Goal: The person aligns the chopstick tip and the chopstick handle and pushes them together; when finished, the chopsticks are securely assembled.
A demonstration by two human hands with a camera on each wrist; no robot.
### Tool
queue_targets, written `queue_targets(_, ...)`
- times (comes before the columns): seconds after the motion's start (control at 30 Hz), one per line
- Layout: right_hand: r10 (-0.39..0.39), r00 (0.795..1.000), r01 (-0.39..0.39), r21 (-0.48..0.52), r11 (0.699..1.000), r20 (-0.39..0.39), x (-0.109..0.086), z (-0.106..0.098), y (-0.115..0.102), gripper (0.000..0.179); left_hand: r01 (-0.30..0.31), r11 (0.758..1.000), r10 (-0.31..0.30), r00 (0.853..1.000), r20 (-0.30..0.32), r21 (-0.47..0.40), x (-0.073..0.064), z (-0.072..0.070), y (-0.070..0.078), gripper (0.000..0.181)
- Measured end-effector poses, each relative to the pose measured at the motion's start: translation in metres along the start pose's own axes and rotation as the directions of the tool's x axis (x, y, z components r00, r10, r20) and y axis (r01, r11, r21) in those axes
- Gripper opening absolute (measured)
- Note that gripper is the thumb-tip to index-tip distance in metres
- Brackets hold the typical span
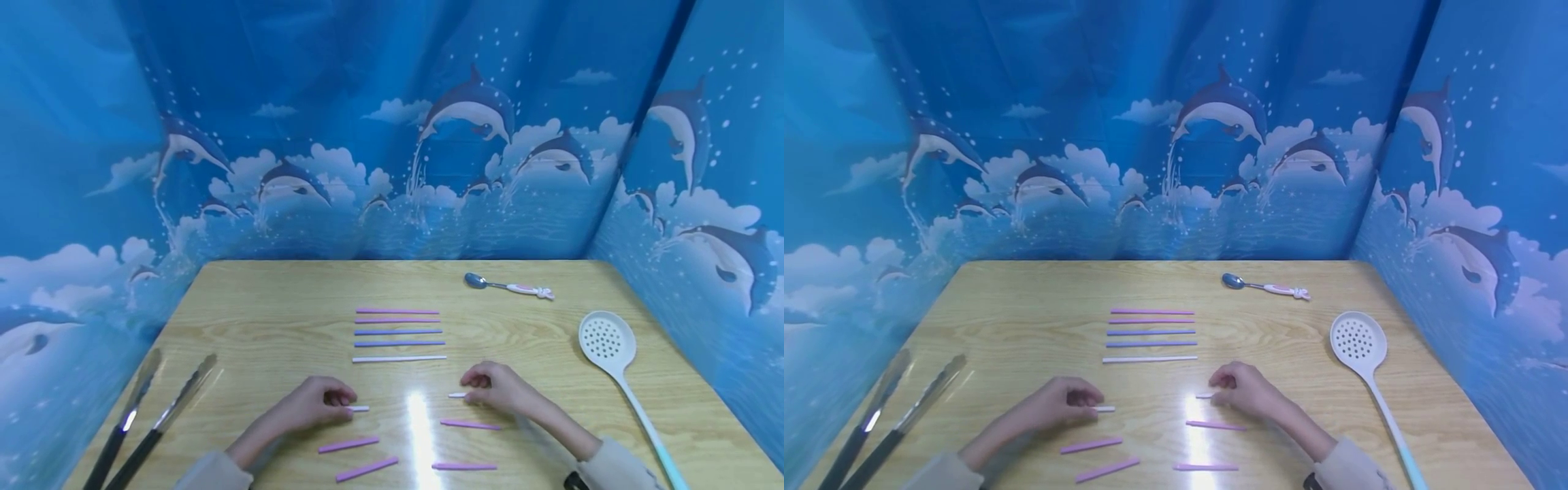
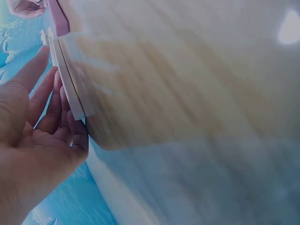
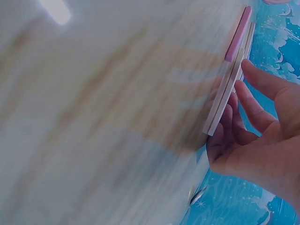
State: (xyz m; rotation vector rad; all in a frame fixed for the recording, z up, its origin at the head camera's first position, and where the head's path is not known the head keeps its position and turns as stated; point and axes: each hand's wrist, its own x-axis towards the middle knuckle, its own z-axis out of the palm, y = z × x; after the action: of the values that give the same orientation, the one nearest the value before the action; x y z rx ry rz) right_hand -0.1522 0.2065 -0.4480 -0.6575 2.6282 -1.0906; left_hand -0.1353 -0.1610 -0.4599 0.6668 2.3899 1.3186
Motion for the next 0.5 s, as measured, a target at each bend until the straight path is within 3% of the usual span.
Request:
queue_targets(0.17,-0.027,0.999,0.027,-0.003,1.0,0.029,0.0012,0.0004,0.0014,0.019,0.003,1.0,-0.002,1.0,0.02,-0.004,0.0004,-0.0002,0.0007,0.029)
queue_targets(0.5,-0.029,0.998,0.028,0.018,0.999,0.058,0.0009,0.0009,-0.0015,0.01,-0.066,0.997,0.065,0.997,0.045,0.026,0.0021,0.0012,-0.0045,0.017)
